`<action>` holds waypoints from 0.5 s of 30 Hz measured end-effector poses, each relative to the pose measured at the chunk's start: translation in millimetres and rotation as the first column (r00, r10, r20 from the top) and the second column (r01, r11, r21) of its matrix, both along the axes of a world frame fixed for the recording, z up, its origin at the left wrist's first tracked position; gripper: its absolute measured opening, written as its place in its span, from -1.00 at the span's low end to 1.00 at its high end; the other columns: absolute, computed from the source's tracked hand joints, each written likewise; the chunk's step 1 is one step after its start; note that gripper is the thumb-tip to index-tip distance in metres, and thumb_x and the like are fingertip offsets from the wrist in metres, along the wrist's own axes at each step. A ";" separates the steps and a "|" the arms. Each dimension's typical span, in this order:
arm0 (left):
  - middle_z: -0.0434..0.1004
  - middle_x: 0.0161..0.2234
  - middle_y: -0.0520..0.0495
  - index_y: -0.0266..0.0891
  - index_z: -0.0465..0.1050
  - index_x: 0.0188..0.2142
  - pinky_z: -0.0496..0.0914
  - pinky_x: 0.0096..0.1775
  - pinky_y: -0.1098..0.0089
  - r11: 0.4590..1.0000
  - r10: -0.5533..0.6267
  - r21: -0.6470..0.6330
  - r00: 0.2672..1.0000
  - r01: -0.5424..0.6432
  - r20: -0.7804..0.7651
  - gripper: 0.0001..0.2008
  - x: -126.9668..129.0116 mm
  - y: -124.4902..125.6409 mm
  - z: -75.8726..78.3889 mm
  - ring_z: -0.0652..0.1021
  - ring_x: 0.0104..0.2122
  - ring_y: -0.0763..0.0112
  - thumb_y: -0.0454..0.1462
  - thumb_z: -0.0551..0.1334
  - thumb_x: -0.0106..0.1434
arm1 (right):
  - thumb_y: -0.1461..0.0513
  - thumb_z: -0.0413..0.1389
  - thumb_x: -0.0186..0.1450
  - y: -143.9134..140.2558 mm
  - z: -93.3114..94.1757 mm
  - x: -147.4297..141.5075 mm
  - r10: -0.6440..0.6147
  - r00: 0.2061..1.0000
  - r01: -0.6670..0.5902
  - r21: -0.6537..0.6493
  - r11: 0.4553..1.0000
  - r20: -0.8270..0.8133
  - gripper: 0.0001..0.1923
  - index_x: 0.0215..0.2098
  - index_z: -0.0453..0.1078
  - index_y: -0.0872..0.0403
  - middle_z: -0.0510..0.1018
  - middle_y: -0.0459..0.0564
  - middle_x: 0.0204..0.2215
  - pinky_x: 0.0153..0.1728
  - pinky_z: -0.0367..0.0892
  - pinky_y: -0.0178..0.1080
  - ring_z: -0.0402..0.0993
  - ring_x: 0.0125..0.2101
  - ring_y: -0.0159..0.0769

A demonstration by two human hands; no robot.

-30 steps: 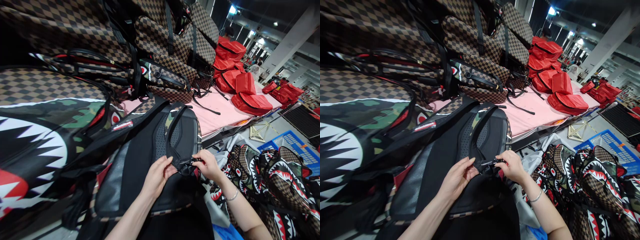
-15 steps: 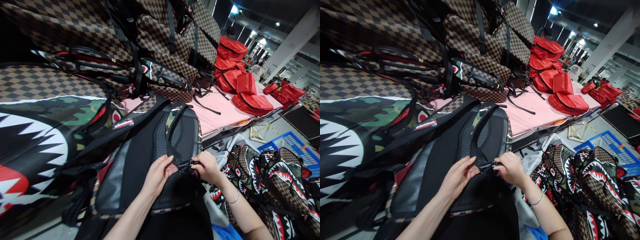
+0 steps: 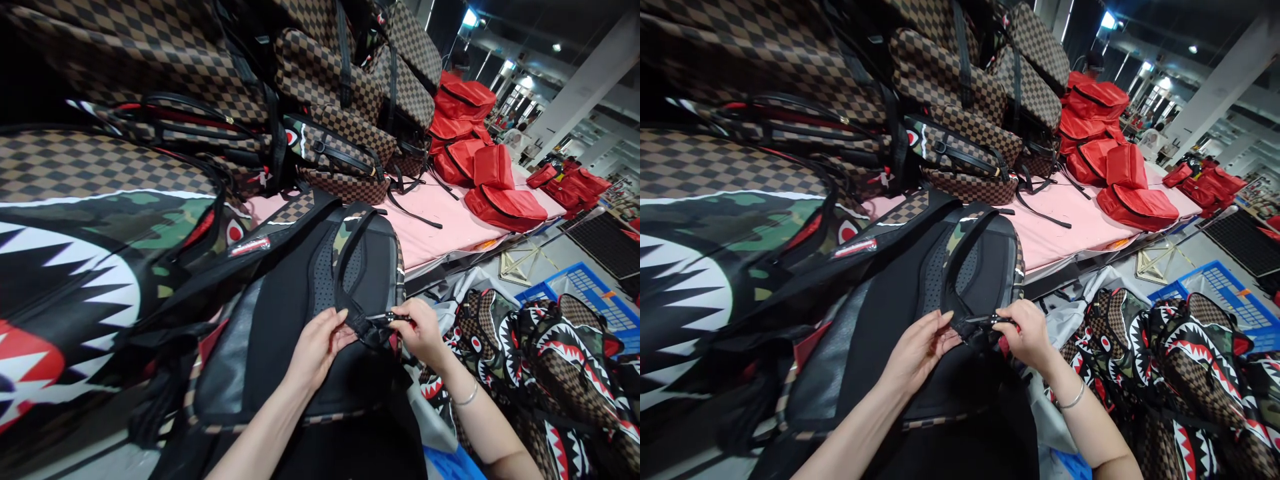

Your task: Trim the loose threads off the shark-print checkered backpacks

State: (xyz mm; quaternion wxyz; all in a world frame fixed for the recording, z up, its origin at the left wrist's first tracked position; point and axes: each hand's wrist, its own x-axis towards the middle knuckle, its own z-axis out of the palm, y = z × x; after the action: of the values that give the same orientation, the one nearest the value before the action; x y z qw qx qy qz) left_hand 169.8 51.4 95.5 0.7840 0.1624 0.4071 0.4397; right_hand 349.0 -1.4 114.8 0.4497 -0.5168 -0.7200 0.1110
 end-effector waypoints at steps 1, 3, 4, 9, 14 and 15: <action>0.30 -0.68 0.11 -0.26 0.21 -0.55 0.46 -0.54 0.49 1.000 0.002 0.000 1.000 -0.002 0.001 -0.72 0.2 -0.2 0.2 0.42 -0.65 0.54 -0.38 0.35 -0.08 | 0.26 0.08 0.23 1.0 -0.8 3.1 0.001 0.997 -0.002 0.014 1.000 0.082 -0.96 -0.33 0.35 0.07 0.46 -0.03 -0.44 -0.35 0.27 -0.25 0.36 -0.40 -0.31; 0.30 -0.68 0.11 -0.26 0.21 -0.55 0.46 -0.54 0.49 1.000 0.004 0.001 1.000 -0.004 0.004 -0.73 0.6 -0.7 0.7 0.42 -0.65 0.54 -0.37 0.35 -0.07 | 0.23 0.07 0.25 2.0 -3.4 7.1 0.011 0.981 -0.015 0.024 1.000 0.195 -0.93 -0.33 0.36 0.08 0.48 -0.01 -0.45 -0.36 0.27 -0.23 0.36 -0.41 -0.28; 0.30 -0.68 0.11 -0.27 0.22 -0.55 0.46 -0.54 0.48 1.000 0.003 0.001 1.000 -0.003 0.004 -0.74 0.9 -0.9 1.0 0.41 -0.65 0.54 -0.37 0.35 -0.06 | 0.21 0.06 0.26 1.9 -4.7 7.6 0.015 0.972 -0.021 0.023 1.000 0.233 -0.90 -0.32 0.36 0.08 0.49 -0.01 -0.44 -0.36 0.27 -0.23 0.35 -0.41 -0.28; 0.31 -0.68 0.09 -0.27 0.23 -0.55 0.45 -0.53 0.49 1.000 -0.002 0.004 1.000 0.002 -0.009 -0.76 1.8 -1.3 2.2 0.41 -0.64 0.54 -0.37 0.33 -0.04 | 0.17 -0.01 0.31 -0.7 -5.7 -0.3 0.025 0.924 -0.032 0.013 0.999 0.381 -0.82 -0.28 0.37 0.10 0.48 0.02 -0.44 -0.35 0.26 -0.24 0.35 -0.39 -0.27; 0.29 -0.67 0.09 -0.27 0.24 -0.56 0.46 -0.51 0.49 1.000 0.001 0.002 1.000 -0.001 -0.029 -0.77 1.1 -2.2 3.0 0.41 -0.63 0.54 -0.36 0.33 -0.04 | 0.20 -0.04 0.32 -0.8 -2.6 -6.0 -0.030 0.901 0.022 0.022 1.000 0.433 -0.81 -0.36 0.36 0.09 0.45 0.00 -0.49 -0.37 0.22 -0.24 0.31 -0.43 -0.28; 0.29 -0.66 0.10 -0.27 0.23 -0.55 0.46 -0.51 0.49 1.000 0.004 -0.001 0.999 -0.004 -0.032 -0.76 0.8 -2.5 3.0 0.41 -0.63 0.54 -0.36 0.34 -0.05 | 0.21 -0.04 0.32 -1.3 -2.4 -5.9 -0.044 0.915 0.036 0.026 0.999 0.401 -0.81 -0.38 0.36 0.08 0.45 0.00 -0.50 -0.37 0.22 -0.24 0.32 -0.44 -0.29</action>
State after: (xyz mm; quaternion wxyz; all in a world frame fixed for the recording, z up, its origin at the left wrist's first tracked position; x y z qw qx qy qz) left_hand 170.6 48.9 98.5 0.7765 0.1683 0.4201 0.4385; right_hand 343.1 -2.7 112.4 0.2995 -0.5390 -0.7871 -0.0132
